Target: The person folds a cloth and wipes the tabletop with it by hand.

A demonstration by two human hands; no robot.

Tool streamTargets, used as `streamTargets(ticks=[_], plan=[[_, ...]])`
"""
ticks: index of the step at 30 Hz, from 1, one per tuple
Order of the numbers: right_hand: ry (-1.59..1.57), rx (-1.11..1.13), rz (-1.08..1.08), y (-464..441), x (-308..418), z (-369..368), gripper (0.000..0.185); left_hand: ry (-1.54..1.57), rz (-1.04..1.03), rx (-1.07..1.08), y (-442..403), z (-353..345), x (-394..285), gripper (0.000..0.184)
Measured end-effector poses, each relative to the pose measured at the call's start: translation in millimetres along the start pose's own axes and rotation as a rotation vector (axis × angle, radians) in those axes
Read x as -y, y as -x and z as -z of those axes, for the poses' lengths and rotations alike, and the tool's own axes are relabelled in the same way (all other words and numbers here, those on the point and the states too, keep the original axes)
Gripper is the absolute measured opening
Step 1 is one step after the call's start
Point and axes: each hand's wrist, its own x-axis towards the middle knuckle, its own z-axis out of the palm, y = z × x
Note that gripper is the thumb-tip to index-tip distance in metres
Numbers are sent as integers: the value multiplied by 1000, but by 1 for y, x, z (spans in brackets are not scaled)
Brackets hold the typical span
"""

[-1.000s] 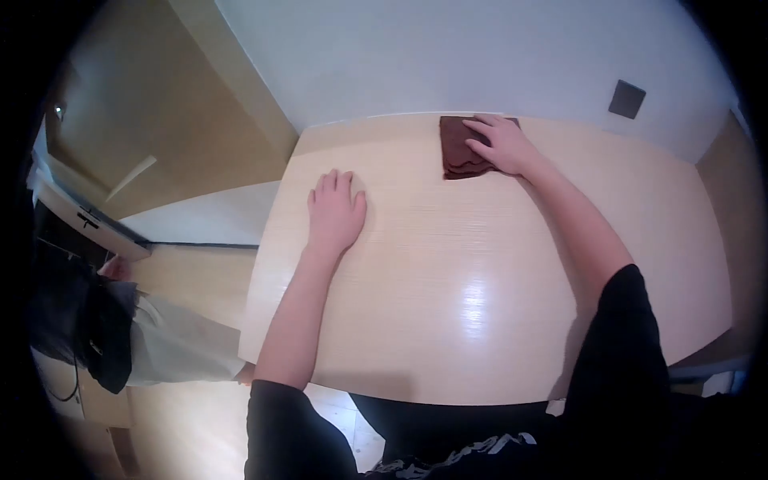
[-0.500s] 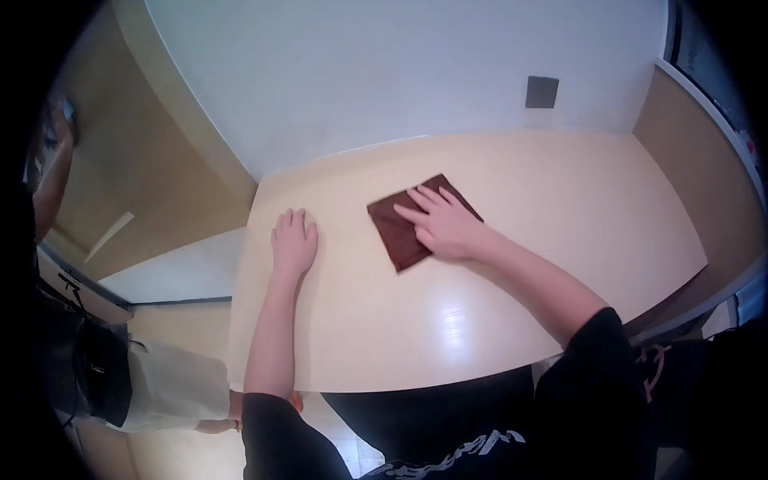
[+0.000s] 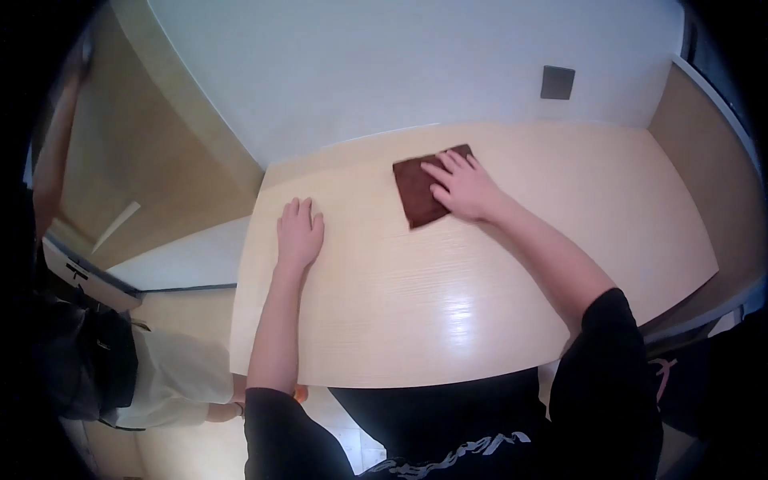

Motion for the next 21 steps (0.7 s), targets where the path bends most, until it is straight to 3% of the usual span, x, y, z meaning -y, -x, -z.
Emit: streamTargets(ticks=[3, 5, 8, 15, 21], plan=[[-3, 13, -125, -43, -11, -6, 54, -9, 4, 7, -2, -2, -4, 47], [40, 2, -159, -66, -22, -17, 56, -88, -68, -158, 1, -11, 0, 44], [43, -12, -175, -100, -37, -32, 56, 0, -12, 47, -5, 3, -4, 47], [67, -122, -166, -113, -41, -33, 55, -50, -5, -77, -3, -8, -6, 49], [11, -183, -160, -114, -37, -42, 54, -37, 4, 36, -8, -3, -4, 49]])
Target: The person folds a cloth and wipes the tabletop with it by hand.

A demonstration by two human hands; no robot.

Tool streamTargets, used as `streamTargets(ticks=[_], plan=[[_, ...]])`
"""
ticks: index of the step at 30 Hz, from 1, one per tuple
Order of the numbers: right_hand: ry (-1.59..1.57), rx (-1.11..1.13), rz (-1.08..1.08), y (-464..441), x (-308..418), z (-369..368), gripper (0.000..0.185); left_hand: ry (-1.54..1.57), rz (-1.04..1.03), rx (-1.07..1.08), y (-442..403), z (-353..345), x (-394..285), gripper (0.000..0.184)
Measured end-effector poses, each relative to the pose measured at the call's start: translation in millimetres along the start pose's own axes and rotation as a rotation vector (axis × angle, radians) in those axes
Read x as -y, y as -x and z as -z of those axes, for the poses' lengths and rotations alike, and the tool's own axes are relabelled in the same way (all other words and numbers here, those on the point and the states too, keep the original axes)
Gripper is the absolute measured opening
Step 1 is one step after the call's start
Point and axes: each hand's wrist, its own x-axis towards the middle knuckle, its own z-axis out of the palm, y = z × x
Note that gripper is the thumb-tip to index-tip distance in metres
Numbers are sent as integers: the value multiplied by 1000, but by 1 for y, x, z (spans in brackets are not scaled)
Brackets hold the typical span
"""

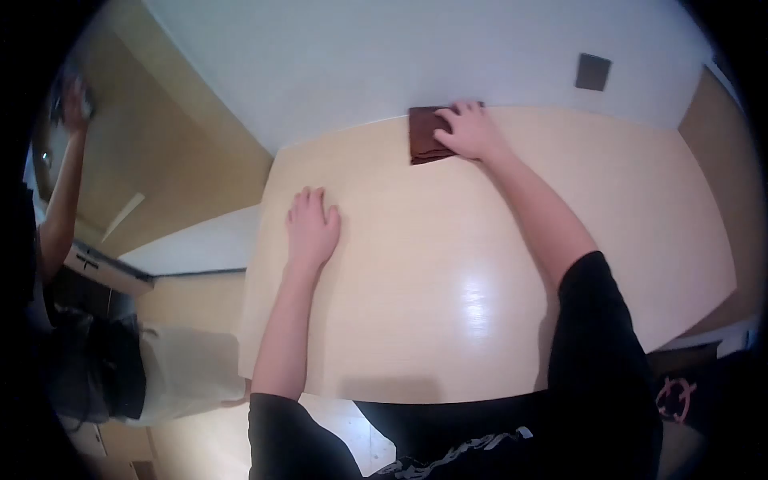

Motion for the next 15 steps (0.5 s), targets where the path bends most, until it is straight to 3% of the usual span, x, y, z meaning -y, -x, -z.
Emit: streamTargets(ticks=[4, 10, 15], plan=[[35, 35, -64, 18, 15, 9, 58, 37, 5, -58, 4, -4, 1, 48], [-77, 156, 72, 49, 32, 38, 62, 46, -1, -82, 2, 4, -12, 46], [-80, 205, 36, 48, 37, 43, 64, 25, -46, -140, 12, 3, -4, 45]])
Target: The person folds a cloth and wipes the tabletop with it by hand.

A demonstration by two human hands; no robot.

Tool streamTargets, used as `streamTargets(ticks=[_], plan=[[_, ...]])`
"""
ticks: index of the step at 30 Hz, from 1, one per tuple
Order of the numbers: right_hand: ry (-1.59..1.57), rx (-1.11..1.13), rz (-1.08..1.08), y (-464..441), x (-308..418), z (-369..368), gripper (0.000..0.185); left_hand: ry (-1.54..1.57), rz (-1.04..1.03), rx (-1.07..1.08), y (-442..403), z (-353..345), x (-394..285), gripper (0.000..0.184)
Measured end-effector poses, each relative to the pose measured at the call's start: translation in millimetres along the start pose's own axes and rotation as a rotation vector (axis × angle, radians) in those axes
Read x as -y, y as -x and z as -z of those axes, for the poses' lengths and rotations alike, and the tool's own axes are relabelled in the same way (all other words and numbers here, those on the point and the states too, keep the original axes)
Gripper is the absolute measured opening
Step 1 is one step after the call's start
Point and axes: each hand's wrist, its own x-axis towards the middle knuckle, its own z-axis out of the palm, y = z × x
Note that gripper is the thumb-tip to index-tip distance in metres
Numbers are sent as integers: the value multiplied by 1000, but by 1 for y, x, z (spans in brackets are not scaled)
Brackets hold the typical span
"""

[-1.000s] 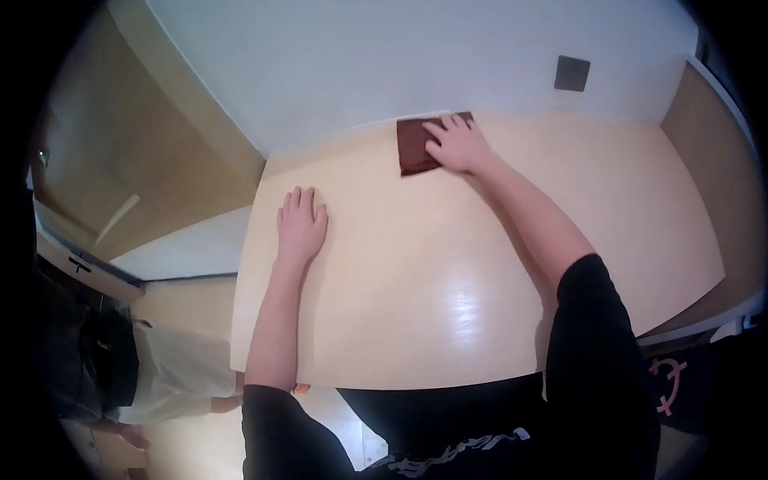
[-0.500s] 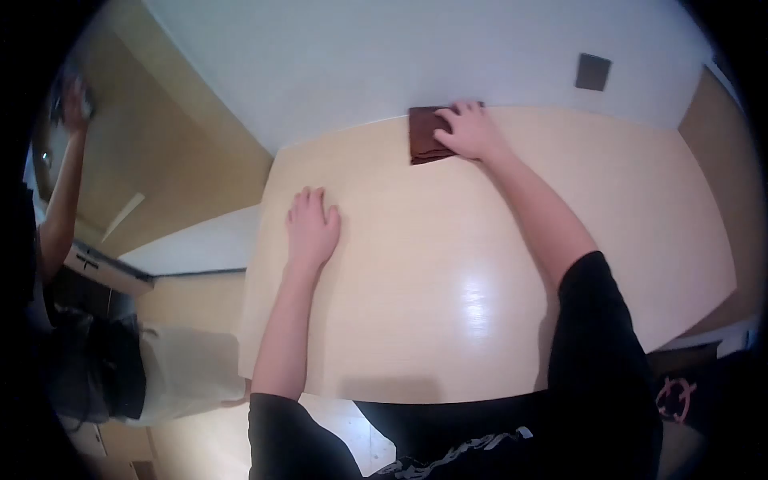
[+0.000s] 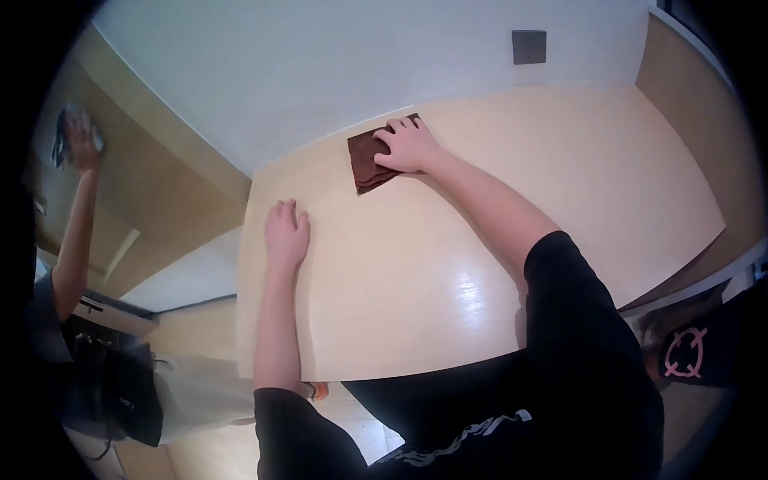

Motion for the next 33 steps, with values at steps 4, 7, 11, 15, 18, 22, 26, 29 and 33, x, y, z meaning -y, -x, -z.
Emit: streamTargets(ticks=[4, 7, 11, 15, 18, 22, 26, 29, 33], plan=[[27, -35, -65, -11, -4, -8, 63, 33, -21, 5, 3, -3, 2, 44], [75, -59, -94, -20, -12, -11, 63, -6, -33, -14, 6, -4, 4, 44], [30, -76, -20, -48, -20, -33, 61, -2, -25, 12, -1, -4, 12, 45], [37, -91, -1, -57, -23, -37, 61, -30, 30, 8, -7, -13, 22, 47], [106, -85, -8, -51, -23, -49, 63, 14, 30, 73, -5, -19, 27, 47], [89, 47, 6, -15, -9, -28, 63, 23, 34, 72, 1, -13, 9, 47], [72, 81, 120, 56, 22, -3, 59, 30, 30, 68, 9, 1, -6, 47], [72, 28, 194, 123, 47, 3, 61, 50, 4, 62, 9, -4, -3, 45], [63, 86, 335, 223, 73, 34, 63, 129, -3, 48, 18, 11, -16, 43]])
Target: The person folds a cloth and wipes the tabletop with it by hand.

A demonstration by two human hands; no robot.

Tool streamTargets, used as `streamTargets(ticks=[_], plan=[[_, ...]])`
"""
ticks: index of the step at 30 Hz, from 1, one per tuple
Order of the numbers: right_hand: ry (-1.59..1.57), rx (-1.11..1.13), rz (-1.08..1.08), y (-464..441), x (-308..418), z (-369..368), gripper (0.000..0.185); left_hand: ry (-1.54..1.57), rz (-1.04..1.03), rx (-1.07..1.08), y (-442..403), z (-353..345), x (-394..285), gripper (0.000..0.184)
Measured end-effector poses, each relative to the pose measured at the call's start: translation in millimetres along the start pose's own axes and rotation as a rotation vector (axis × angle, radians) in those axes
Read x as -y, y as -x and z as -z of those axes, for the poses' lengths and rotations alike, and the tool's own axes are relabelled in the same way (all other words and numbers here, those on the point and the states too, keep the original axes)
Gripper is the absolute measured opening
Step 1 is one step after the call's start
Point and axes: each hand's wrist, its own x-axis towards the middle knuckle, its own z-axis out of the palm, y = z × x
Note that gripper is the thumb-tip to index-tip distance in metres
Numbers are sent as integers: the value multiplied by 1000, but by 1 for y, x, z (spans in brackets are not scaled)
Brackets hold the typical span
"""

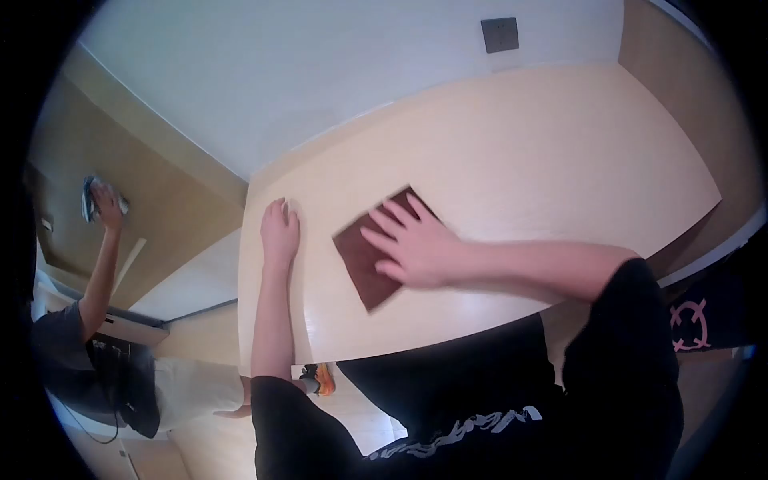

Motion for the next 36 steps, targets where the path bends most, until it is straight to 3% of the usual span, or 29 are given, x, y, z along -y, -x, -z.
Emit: streamTargets(ticks=[1, 3, 5, 7, 8, 10, 12, 14, 17, 18, 20, 25, 29, 32, 33, 35, 36], plan=[[14, 11, 24, 22, 10, 8, 64, 0, -7, -16, 5, 6, -12, 43], [-130, 93, 84, 51, 15, 28, 67, -578, -111, -104, 27, 21, -48, 43], [-403, -6, 91, 50, -5, 31, 62, -509, -99, -53, 46, 43, -95, 45], [-751, -39, -86, 34, -31, 52, 50, -286, -90, 68, 74, 60, -150, 47], [-687, -259, -191, 28, -46, 48, 41, -265, -184, 78, 88, 61, -176, 50], [-447, -410, -184, 6, -111, 38, 32, -189, -332, 128, 112, 52, -215, 54], [1, -571, -118, -1, -150, 51, 24, -140, -378, 166, 131, 39, -236, 56], [-66, -724, -298, -6, -199, 39, 18, -222, -376, 249, 144, 30, -248, 60], [7, -647, -365, 12, -216, 40, 15, -224, -359, 363, 153, 42, -255, 62], [-45, -616, -386, 8, -239, 5, 15, -239, -342, 422, 137, 12, -255, 62], [-83, -600, -267, 0, -230, 2, 13, -128, -396, 433, 120, 8, -242, 62], [-112, -634, -281, 11, -239, 1, 12, -113, -408, 405, 37, -39, -234, 57], [-99, -609, -295, 12, -233, 9, 12, -58, -361, 259, -50, -76, -213, 51], [-105, -628, -290, 13, -233, 12, 12, -264, -393, 12, -78, -98, -216, 46], [-109, -622, -296, 12, -234, 12, 12, -262, -394, 21, -74, -95, -227, 46], [-97, -585, -303, 5, -235, 13, 12, -197, -91, 187, -58, -85, -251, 45], [-105, -585, -301, 4, -235, 13, 12, -208, -104, 166, -50, -87, -250, 49]])
